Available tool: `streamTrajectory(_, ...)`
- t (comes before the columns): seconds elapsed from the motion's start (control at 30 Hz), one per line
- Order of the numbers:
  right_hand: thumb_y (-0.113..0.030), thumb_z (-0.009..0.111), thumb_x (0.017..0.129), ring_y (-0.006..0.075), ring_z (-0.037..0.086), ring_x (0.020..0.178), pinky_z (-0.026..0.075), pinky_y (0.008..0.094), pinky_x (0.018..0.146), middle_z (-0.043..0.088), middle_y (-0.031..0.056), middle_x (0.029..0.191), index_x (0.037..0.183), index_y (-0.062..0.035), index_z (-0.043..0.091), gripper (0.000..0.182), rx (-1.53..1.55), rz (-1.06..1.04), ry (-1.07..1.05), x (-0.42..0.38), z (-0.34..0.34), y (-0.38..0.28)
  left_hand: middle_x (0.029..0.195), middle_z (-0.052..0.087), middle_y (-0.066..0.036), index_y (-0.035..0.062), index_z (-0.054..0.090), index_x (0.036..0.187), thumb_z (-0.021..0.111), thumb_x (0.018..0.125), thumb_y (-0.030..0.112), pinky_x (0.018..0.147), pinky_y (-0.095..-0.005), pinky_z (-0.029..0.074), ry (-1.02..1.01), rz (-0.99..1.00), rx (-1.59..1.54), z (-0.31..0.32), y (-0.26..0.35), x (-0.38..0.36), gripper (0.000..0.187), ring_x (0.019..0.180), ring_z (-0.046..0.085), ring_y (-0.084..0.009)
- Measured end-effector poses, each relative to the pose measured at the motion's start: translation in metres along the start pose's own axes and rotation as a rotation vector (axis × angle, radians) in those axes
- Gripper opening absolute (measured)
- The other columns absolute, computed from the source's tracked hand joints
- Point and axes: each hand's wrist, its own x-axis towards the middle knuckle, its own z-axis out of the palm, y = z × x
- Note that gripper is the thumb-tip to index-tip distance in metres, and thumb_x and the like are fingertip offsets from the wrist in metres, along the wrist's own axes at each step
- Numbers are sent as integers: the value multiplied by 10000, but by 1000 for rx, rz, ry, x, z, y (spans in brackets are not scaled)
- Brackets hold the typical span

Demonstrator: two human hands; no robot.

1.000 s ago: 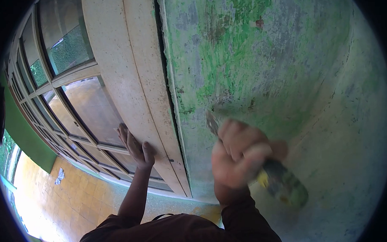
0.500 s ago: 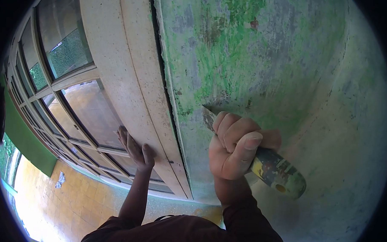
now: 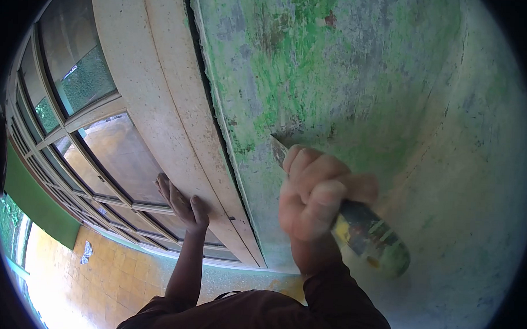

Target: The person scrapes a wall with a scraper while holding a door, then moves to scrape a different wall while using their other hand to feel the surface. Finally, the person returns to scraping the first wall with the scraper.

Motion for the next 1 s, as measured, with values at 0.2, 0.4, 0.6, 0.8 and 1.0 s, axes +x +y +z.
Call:
streamTrajectory(0.2, -300, 398, 1000, 91, 281, 480, 257, 271, 475, 343, -13, 601, 831, -158, 321, 233, 59, 21, 14, 3, -7, -14, 1424, 257, -330, -73, 343, 1309, 421, 928, 320, 1089, -604, 98, -6, 17, 13, -1, 3, 3, 553, 1355, 192, -479)
streamTrajectory(0.4, -254, 477, 971, 95, 261, 451, 231, 285, 451, 346, -12, 574, 799, -141, 310, 265, 78, 140, 101, -1, -4, -5, 1426, 258, -326, -75, 339, 1314, 417, 930, 322, 1093, -598, 94, -12, 15, 27, 0, 2, -2, 558, 1358, 192, -475)
streamTrajectory(0.6, -299, 384, 1005, 86, 274, 486, 252, 278, 475, 345, -12, 617, 850, -169, 337, 208, -72, 139, -83, 4, -7, -5, 1424, 260, -334, -75, 360, 1299, 425, 932, 352, 1087, -602, 86, -3, -13, 11, 1, 2, -3, 567, 1359, 186, -482)
streamTrajectory(0.8, -311, 394, 1001, 93, 270, 481, 248, 286, 474, 344, -17, 613, 839, -160, 325, 233, -95, 102, -43, 7, 0, -8, 1427, 264, -325, -74, 356, 1305, 417, 938, 358, 1092, -593, 81, 0, -8, 8, 3, 3, -1, 571, 1362, 182, -475)
streamTrajectory(1.0, -305, 415, 995, 100, 285, 485, 260, 286, 495, 371, -23, 621, 807, -140, 324, 265, -421, 137, -284, 1, -14, -13, 1429, 269, -315, -68, 347, 1317, 419, 936, 348, 1098, -588, 89, 1, -8, 15, 1, 3, -2, 569, 1363, 188, -466)
